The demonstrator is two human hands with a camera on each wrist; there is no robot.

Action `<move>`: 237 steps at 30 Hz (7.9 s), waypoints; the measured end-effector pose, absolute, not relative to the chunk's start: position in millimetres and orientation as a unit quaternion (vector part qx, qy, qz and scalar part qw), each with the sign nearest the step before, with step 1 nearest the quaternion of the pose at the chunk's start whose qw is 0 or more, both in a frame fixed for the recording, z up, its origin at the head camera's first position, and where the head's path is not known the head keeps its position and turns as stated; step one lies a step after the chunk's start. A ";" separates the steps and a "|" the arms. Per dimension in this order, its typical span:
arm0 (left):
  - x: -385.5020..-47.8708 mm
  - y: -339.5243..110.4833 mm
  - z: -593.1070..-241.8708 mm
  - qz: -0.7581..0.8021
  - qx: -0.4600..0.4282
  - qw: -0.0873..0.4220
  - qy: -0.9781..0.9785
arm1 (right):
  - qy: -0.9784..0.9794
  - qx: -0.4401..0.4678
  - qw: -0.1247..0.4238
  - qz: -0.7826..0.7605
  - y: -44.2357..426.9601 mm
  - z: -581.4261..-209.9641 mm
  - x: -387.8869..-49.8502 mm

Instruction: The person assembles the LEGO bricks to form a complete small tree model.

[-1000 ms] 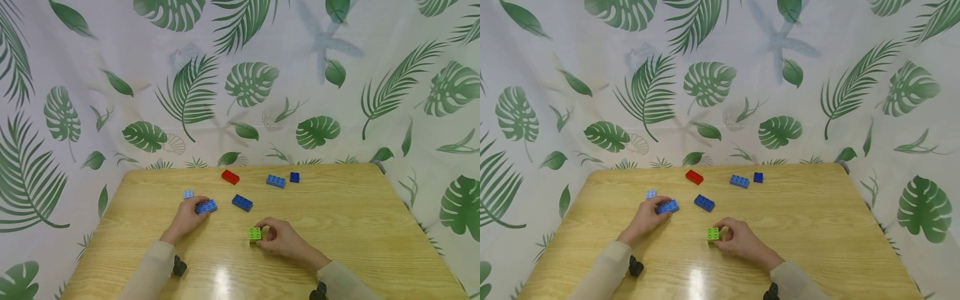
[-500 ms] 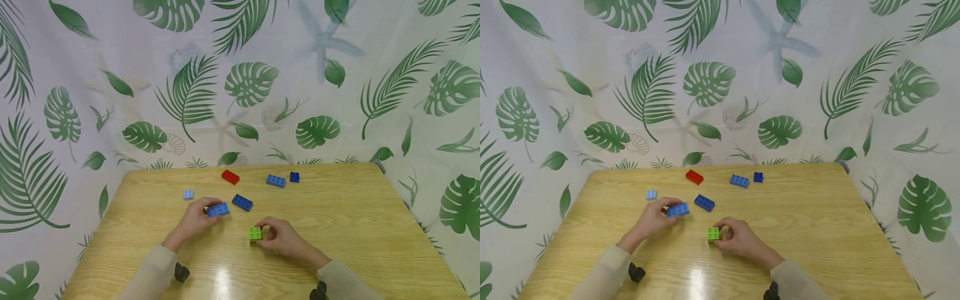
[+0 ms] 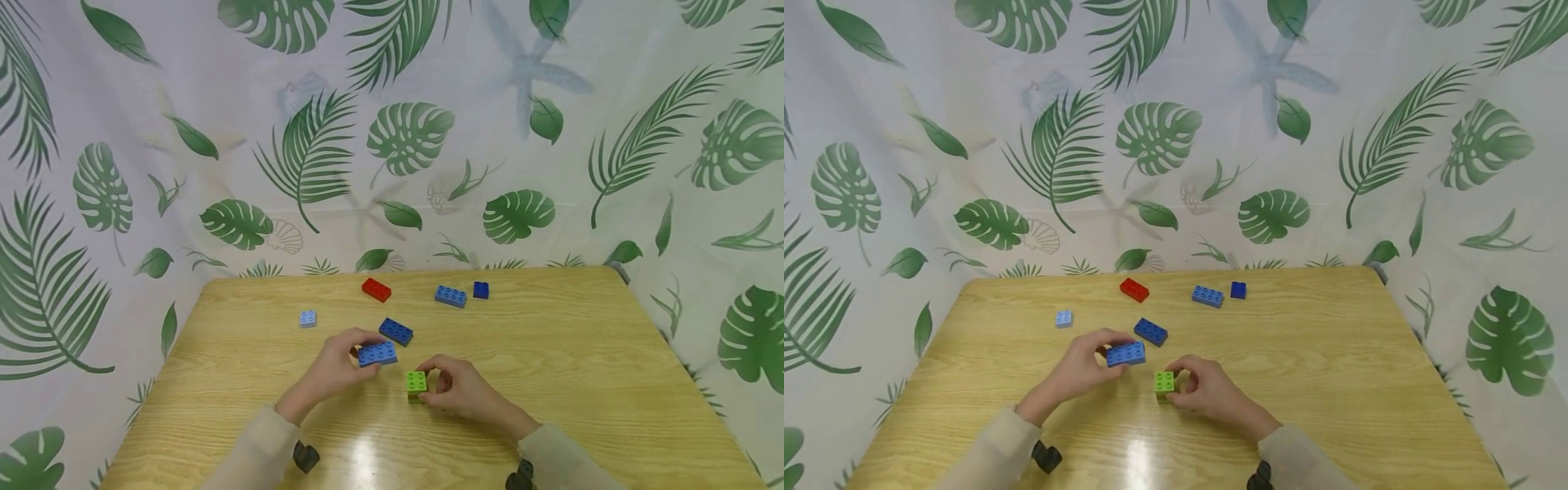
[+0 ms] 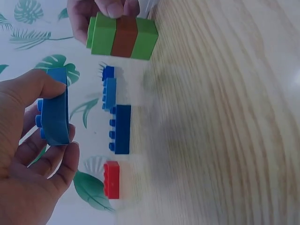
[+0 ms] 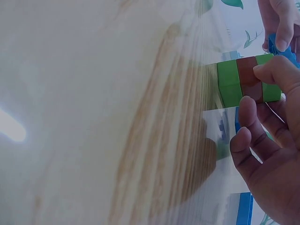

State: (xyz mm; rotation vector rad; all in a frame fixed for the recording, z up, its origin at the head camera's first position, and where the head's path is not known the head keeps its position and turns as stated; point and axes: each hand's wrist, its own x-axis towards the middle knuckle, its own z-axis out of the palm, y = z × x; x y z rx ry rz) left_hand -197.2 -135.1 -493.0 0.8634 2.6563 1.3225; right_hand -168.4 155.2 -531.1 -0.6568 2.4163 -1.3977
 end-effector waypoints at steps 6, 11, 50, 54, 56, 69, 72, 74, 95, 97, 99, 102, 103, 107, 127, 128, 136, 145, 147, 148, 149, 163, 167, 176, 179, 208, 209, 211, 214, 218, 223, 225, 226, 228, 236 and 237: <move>-189.5 -123.5 -492.0 0.422 0.302 0.041 0.854 | 0.836 -0.226 0.136 -0.481 154.7 -531.2 -167.6; -184.5 -119.0 -491.0 0.416 0.323 0.046 0.849 | 0.837 -0.224 0.137 -0.481 154.4 -531.6 -167.3; -178.8 -103.4 -493.3 0.381 0.348 0.070 0.854 | 0.828 -0.224 0.134 -0.496 155.4 -527.7 -166.3; -178.6 -104.8 -494.0 0.381 0.342 0.075 0.855 | 0.826 -0.224 0.138 -0.498 155.0 -527.7 -166.6; -178.8 -105.3 -493.8 0.379 0.341 0.076 0.857 | 0.827 -0.225 0.139 -0.496 154.9 -528.7 -167.2; -179.2 -103.1 -484.9 0.333 0.367 0.075 0.865 | 0.832 -0.225 0.143 -0.487 153.9 -530.4 -170.1; -180.0 -102.8 -484.7 0.322 0.371 0.076 0.868 | 0.837 -0.220 0.147 -0.478 153.4 -530.7 -171.2; -180.6 -102.7 -485.2 0.315 0.374 0.076 0.869 | 0.839 -0.216 0.150 -0.477 153.4 -530.6 -171.4; -181.3 -93.7 -511.8 0.402 0.306 0.088 0.858 | 0.834 -0.221 0.147 -0.483 155.2 -529.8 -169.8; -181.7 -93.3 -513.1 0.409 0.302 0.091 0.856 | 0.833 -0.222 0.143 -0.486 155.5 -529.1 -169.2; -181.7 -93.4 -513.4 0.414 0.298 0.094 0.855 | 0.834 -0.223 0.140 -0.485 155.4 -528.4 -168.5; -182.1 -93.6 -512.8 0.416 0.293 0.103 0.854 | 0.836 -0.227 0.145 -0.478 156.7 -526.8 -169.2; -182.1 -93.7 -512.5 0.415 0.293 0.105 0.855 | 0.839 -0.226 0.150 -0.472 157.7 -525.9 -169.8; -182.6 -93.2 -510.9 0.408 0.288 0.111 0.859 | 0.848 -0.224 0.171 -0.449 166.5 -521.2 -176.8; -181.4 -93.5 -511.1 0.418 0.270 0.134 0.857 | 0.894 -0.111 0.002 -0.434 210.3 -526.2 -251.9; -181.5 -93.5 -510.9 0.417 0.270 0.134 0.857 | 0.895 -0.105 0.002 -0.434 210.7 -527.7 -254.9; -182.2 -93.1 -512.4 0.416 0.268 0.142 0.857 | 0.902 -0.073 0.018 -0.425 214.4 -540.0 -272.5; -182.0 -94.6 -511.2 0.421 0.260 0.142 0.857 | 0.917 -0.079 0.003 -0.390 213.5 -549.0 -288.6; -182.0 -94.6 -511.6 0.421 0.260 0.143 0.857 | 0.923 -0.079 0.001 -0.376 213.2 -551.6 -290.4; -182.0 -94.6 -511.8 0.421 0.260 0.144 0.857 | 0.926 -0.080 0.000 -0.370 213.0 -552.5 -291.1; -182.1 -94.6 -512.0 0.420 0.260 0.144 0.857 | 0.928 -0.080 -0.001 -0.365 212.7 -553.2 -291.7; -184.2 -95.2 -511.3 0.419 0.264 0.143 0.857 | 0.939 -0.050 -0.041 -0.338 200.9 -554.7 -296.5; -184.1 -94.8 -512.4 0.420 0.264 0.144 0.856 | 0.944 -0.030 -0.054 -0.324 196.7 -556.0 -297.2; -183.8 -95.2 -512.0 0.421 0.259 0.147 0.857 | 0.935 -0.029 -0.063 -0.347 195.4 -555.6 -297.4; -183.6 -95.5 -511.3 0.422 0.258 0.150 0.856 | 0.924 -0.054 -0.060 -0.374 198.4 -553.4 -296.2; -186.1 -95.7 -513.2 0.425 0.254 0.160 0.854 | 0.897 -0.180 0.012 -0.403 198.6 -498.5 -232.8; -186.3 -95.6 -513.3 0.424 0.255 0.160 0.854 | 0.896 -0.184 0.014 -0.403 198.8 -497.4 -230.3; -186.8 -95.4 -513.7 0.423 0.257 0.158 0.854 | 0.894 -0.197 0.016 -0.402 199.6 -495.4 -225.4; -187.3 -95.3 -513.2 0.423 0.260 0.156 0.854 | 0.890 -0.211 0.019 -0.405 200.8 -493.3 -218.2; -187.6 -95.4 -512.0 0.424 0.260 0.155 0.854 | 0.883 -0.221 0.025 -0.413 202.1 -493.7 -207.7; -187.4 -95.4 -511.3 0.423 0.261 0.155 0.853 | 0.876 -0.231 0.035 -0.422 201.9 -497.3 -195.6; -187.3 -95.4 -511.2 0.423 0.261 0.155 0.854 | 0.872 -0.237 0.041 -0.427 201.4 -498.6 -192.3; -187.3 -95.4 -511.3 0.424 0.261 0.155 0.853 | 0.870 -0.239 0.043 -0.429 201.3 -499.3 -190.9; -187.2 -95.3 -511.3 0.425 0.261 0.156 0.853 | 0.868 -0.243 0.048 -0.432 200.6 -500.2 -188.2; -187.7 -94.5 -512.6 0.434 0.262 0.157 0.848 | 0.855 -0.266 0.063 -0.441 198.6 -498.5 -177.6; -187.6 -94.4 -512.8 0.434 0.263 0.157 0.847 | 0.854 -0.268 0.065 -0.442 198.6 -497.8 -176.6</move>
